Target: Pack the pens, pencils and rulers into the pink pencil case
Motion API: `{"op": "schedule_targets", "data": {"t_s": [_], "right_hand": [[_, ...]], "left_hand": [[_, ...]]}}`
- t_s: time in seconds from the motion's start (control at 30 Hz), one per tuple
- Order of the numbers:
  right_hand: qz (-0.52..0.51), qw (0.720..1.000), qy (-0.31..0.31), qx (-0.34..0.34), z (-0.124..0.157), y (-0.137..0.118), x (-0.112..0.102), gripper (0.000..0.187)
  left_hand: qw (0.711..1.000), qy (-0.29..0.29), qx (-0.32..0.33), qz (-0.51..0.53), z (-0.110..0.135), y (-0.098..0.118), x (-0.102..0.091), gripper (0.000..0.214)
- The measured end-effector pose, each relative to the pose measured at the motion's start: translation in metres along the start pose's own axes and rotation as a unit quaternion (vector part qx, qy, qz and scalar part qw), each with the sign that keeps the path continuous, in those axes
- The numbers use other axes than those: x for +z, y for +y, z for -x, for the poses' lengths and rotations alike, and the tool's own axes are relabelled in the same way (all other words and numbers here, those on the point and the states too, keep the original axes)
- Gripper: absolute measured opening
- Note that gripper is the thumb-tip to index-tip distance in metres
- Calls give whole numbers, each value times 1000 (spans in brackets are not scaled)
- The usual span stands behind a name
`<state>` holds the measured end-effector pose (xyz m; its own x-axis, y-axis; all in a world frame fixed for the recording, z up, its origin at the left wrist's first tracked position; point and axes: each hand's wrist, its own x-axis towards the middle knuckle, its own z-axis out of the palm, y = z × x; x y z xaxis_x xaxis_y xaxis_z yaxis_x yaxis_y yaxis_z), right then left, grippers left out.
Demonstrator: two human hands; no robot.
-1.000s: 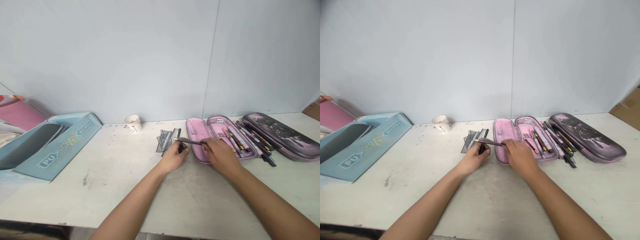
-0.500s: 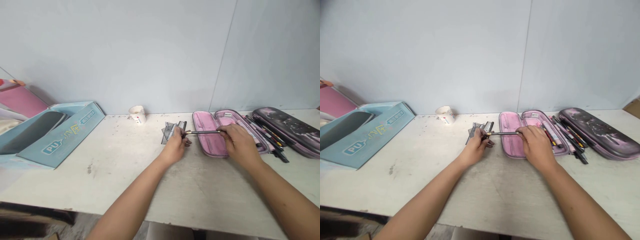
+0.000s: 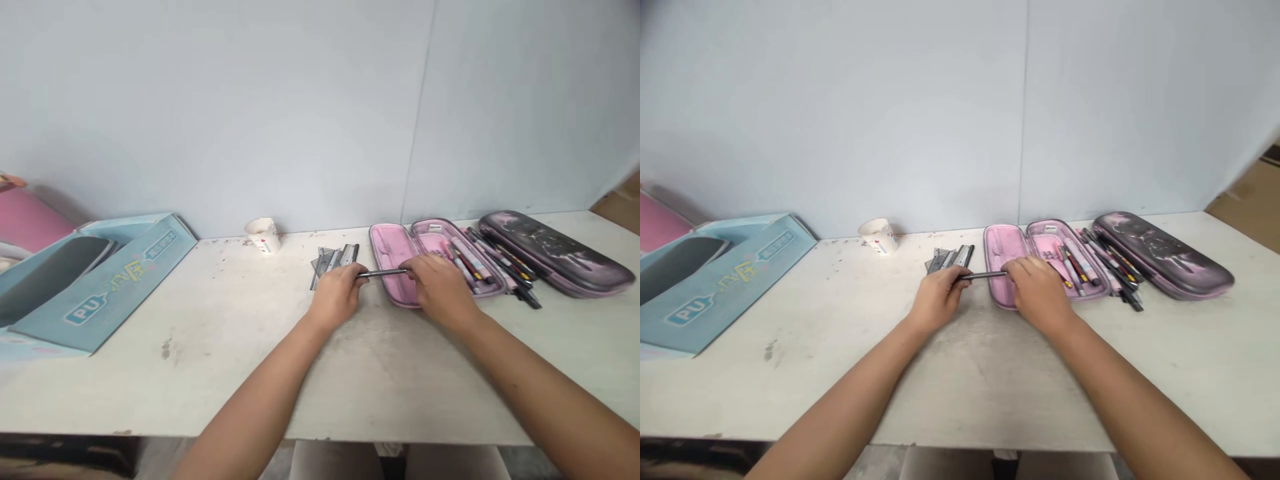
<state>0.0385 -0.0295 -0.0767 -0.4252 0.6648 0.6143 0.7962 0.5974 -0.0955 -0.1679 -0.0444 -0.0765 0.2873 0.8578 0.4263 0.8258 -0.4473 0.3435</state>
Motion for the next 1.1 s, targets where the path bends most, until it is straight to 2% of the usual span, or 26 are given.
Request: {"op": "schedule_targets", "data": {"t_s": [0.1, 0.23, 0.3, 0.37, 0.47, 0.53, 0.67, 0.8, 0.9, 0.97, 1.1], "right_hand": [[27, 1000, -6, -7, -1, -3, -2, 16], [49, 999, -10, -22, -5, -3, -3, 23], [72, 997, 9, 19, -6, 6, -4, 24], [109, 989, 36, 99, -7, 20, -4, 26], [168, 964, 41, 203, -4, 45, -2, 30], [190, 954, 17, 233, 0, 58, 1, 32], [202, 948, -8, 247, 5, 65, 7, 33], [191, 958, 37, 210, 4, 59, 9, 32], [136, 973, 80, 167, 0, 49, 8, 28], [66, 983, 97, 143, -3, 39, 9, 28], [-111, 984, 112, 85, -7, 21, 9, 27]], "left_hand": [[999, 23, 21, -13, -3, -1, 2, 20], [995, 66, 74, -6, -11, 2, 5, 28], [993, 93, 75, -17, -15, 5, 6, 35], [992, 106, 59, -38, -16, 7, 6, 36], [990, 96, 8, -101, -15, 6, 7, 29], [983, 72, -33, -164, -13, 5, 9, 27], [955, 28, -59, -291, -6, 1, 17, 31], [938, 21, -60, -340, -3, -4, 21, 31], [950, 51, -71, -301, -7, -2, 17, 30], [968, 77, -88, -222, -13, 6, 12, 31], [995, 61, -71, -31, -30, 39, 12, 35]]}}
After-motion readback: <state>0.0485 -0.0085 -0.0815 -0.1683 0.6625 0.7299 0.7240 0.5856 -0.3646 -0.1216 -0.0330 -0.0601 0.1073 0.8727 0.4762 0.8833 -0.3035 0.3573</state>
